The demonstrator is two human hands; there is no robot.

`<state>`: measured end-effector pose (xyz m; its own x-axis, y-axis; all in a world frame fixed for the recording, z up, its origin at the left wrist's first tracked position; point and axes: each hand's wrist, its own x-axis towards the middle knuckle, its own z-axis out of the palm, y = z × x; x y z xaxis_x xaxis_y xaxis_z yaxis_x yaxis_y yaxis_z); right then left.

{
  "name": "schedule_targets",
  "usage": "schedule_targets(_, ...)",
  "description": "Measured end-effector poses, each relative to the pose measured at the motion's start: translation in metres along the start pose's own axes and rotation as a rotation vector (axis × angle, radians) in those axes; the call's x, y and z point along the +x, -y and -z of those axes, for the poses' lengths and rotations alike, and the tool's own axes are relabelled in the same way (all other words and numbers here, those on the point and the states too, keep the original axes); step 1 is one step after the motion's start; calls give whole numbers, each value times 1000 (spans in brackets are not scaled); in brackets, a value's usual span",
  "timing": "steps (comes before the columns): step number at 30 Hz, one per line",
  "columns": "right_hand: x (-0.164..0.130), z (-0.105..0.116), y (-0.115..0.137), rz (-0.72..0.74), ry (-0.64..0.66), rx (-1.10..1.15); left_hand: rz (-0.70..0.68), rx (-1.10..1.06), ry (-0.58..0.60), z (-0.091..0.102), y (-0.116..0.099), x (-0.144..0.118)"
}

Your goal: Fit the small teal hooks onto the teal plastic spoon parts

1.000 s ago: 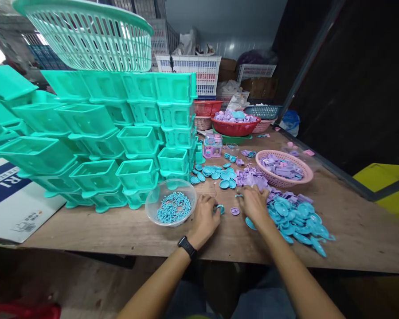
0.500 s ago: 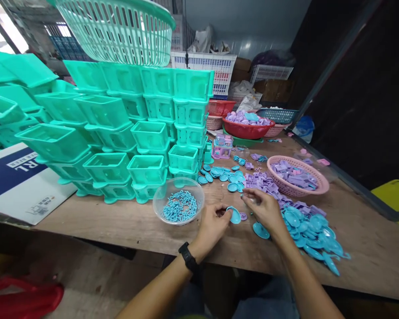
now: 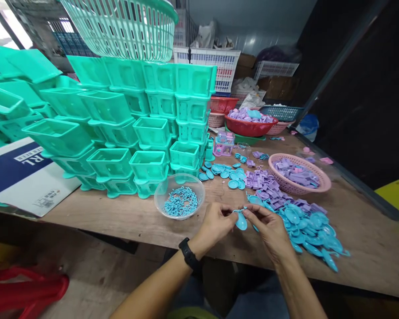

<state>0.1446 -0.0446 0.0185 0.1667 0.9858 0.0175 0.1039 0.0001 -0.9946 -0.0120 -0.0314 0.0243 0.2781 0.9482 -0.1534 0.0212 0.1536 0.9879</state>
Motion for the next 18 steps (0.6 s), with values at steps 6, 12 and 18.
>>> schedule_targets(6, 0, 4, -2, 107, 20, -175, 8, 24, 22, 3, -1, 1)
schedule_targets(12, -2, 8, 8, 342, 48, -420, -135, 170, 65, 8, -2, 0)
schedule_targets(18, -4, 7, -3, 469, 33, -504, -256, 282, 45, 8, 3, 0)
